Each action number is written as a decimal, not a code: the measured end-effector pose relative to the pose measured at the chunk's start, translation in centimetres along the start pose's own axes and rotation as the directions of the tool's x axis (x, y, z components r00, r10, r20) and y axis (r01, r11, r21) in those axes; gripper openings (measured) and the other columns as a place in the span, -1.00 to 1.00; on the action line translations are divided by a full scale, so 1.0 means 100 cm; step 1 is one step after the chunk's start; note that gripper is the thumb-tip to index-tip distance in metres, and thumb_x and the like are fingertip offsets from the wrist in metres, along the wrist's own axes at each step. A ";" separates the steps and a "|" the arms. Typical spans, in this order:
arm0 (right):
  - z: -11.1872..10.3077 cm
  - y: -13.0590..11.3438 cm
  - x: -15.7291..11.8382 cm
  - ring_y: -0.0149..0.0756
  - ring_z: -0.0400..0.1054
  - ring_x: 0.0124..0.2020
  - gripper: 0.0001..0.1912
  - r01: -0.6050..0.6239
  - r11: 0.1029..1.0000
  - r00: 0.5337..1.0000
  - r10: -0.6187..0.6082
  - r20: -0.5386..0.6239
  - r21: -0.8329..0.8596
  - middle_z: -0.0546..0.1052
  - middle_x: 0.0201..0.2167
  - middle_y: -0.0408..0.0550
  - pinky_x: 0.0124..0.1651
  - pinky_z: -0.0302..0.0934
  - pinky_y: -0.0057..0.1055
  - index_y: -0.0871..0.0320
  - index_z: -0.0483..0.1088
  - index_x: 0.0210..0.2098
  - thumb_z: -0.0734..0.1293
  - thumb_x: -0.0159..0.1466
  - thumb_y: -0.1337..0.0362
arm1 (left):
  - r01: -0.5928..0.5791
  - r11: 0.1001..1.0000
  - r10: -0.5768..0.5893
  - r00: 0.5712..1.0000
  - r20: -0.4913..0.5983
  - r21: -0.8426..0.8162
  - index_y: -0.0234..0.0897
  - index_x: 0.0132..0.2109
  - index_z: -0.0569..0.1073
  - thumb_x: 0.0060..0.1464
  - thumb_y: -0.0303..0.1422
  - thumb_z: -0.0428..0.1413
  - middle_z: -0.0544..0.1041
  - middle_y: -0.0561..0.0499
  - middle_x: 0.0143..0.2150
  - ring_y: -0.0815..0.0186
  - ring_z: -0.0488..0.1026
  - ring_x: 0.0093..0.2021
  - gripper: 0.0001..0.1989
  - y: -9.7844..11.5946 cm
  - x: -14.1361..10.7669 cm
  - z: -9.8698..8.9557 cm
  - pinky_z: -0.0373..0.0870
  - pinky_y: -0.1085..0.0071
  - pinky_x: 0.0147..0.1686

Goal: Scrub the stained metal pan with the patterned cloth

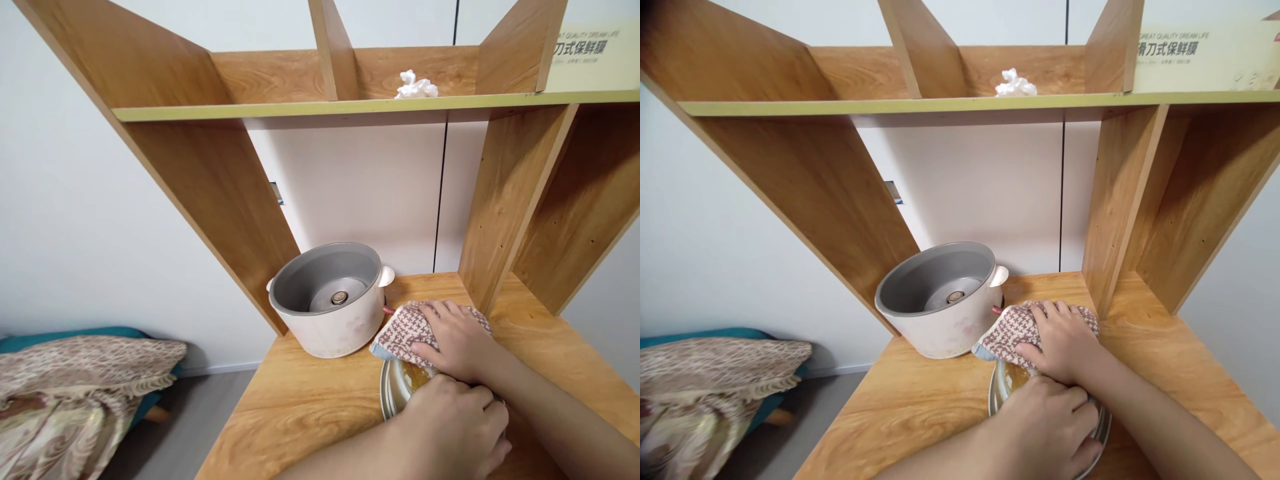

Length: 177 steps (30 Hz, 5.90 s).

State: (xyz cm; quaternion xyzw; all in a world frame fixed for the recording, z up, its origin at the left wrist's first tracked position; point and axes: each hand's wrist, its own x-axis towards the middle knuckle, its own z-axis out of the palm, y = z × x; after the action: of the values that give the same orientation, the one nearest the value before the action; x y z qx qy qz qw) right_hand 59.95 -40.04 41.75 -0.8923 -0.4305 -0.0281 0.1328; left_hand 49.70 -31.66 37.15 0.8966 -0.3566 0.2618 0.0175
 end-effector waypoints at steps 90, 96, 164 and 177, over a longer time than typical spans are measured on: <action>-0.011 0.007 0.002 0.15 0.32 0.20 -0.33 0.049 0.998 0.997 -0.051 0.062 0.034 0.47 0.23 0.24 0.20 0.16 0.05 0.17 0.30 0.37 0.27 0.39 -0.05 | 0.003 1.000 -0.002 1.000 -0.007 0.019 -0.22 -0.34 0.37 0.23 -0.04 0.24 0.43 0.11 -0.44 0.35 0.38 -0.49 -0.62 0.001 0.003 -0.004 0.15 0.25 -0.56; -0.009 0.008 0.002 0.15 0.30 0.21 -0.32 0.059 0.998 0.996 -0.061 0.064 0.037 0.47 0.22 0.20 0.21 0.15 0.06 0.18 0.28 0.38 0.28 0.39 -0.06 | 0.003 1.000 -0.002 1.000 -0.031 0.023 -0.21 -0.34 0.36 0.23 -0.04 0.22 0.41 0.11 -0.46 0.35 0.35 -0.50 -0.63 0.001 0.003 -0.003 0.12 0.26 -0.56; -0.014 0.008 0.006 0.12 0.36 0.17 -0.34 0.010 0.995 0.997 -0.018 0.077 0.097 0.49 0.20 0.13 0.18 0.16 -0.02 0.03 0.30 0.38 0.32 0.39 -0.09 | -0.005 1.000 0.005 0.997 -0.071 0.004 -0.21 -0.31 0.37 0.25 -0.08 0.22 0.41 0.10 -0.42 0.34 0.36 -0.48 -0.67 -0.001 0.003 -0.003 0.10 0.27 -0.60; -0.009 0.012 0.009 0.11 0.35 0.14 -0.35 0.032 0.998 0.998 -0.036 0.054 0.061 0.50 0.16 0.17 0.14 0.15 -0.07 0.08 0.33 0.35 0.30 0.39 -0.11 | 0.036 0.999 -0.036 0.995 -0.089 0.001 -0.20 -0.35 0.36 0.20 -0.06 0.26 0.39 0.12 -0.43 0.35 0.34 -0.49 -0.63 -0.004 0.003 -0.007 0.12 0.25 -0.61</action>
State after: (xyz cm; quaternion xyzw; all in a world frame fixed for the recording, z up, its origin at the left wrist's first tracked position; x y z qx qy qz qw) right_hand 61.49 -40.25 42.55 -0.8809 -0.4498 0.0071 0.1473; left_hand 49.86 -31.42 37.98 0.8905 -0.3389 0.3015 0.0368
